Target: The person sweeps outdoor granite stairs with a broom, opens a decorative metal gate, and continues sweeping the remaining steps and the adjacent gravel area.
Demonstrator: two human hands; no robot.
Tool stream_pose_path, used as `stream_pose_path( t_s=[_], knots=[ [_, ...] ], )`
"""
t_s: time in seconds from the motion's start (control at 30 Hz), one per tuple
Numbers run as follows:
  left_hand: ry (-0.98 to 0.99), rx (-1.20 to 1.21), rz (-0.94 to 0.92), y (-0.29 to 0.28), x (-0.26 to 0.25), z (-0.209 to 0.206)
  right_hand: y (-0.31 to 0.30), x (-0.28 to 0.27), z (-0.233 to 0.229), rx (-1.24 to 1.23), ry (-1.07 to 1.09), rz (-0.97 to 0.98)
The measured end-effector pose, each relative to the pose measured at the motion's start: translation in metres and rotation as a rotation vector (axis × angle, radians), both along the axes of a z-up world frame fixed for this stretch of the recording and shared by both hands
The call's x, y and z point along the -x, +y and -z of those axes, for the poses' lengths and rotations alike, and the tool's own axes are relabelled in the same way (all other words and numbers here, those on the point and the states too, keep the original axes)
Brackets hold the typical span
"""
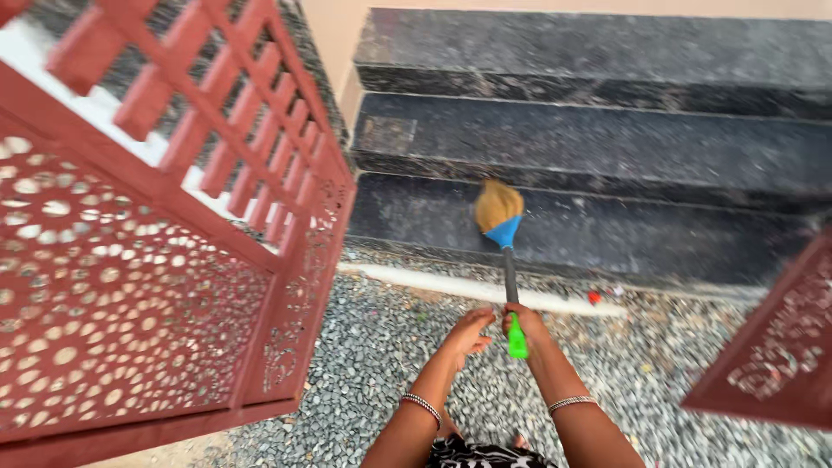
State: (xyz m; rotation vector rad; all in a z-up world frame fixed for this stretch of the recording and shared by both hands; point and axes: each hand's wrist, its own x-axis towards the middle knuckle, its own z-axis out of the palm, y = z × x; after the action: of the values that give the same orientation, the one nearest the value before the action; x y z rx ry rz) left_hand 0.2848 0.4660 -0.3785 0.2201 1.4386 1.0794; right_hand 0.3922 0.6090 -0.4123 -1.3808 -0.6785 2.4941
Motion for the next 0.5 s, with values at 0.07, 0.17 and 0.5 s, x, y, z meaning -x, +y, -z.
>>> stream_pose_path(
  t_s=[0.07,0.17,0.5],
  knots=[
    [-0.033,-0.064,-0.013,0.003,-0.006,-0.014,-0.011,0.001,0.001,-0.114,-0.062,0.012],
    [-0.012,-0.038,-0.107,0.008,-0.012,-0.033,-0.039,0.005,-0.004,-0.190,-0.091,-0.040],
    [-0.013,-0.015,-0.450,-0.017,-0.021,0.024,-0.087,0.020,0.016,-0.304,-0.065,-0.372]
  ],
)
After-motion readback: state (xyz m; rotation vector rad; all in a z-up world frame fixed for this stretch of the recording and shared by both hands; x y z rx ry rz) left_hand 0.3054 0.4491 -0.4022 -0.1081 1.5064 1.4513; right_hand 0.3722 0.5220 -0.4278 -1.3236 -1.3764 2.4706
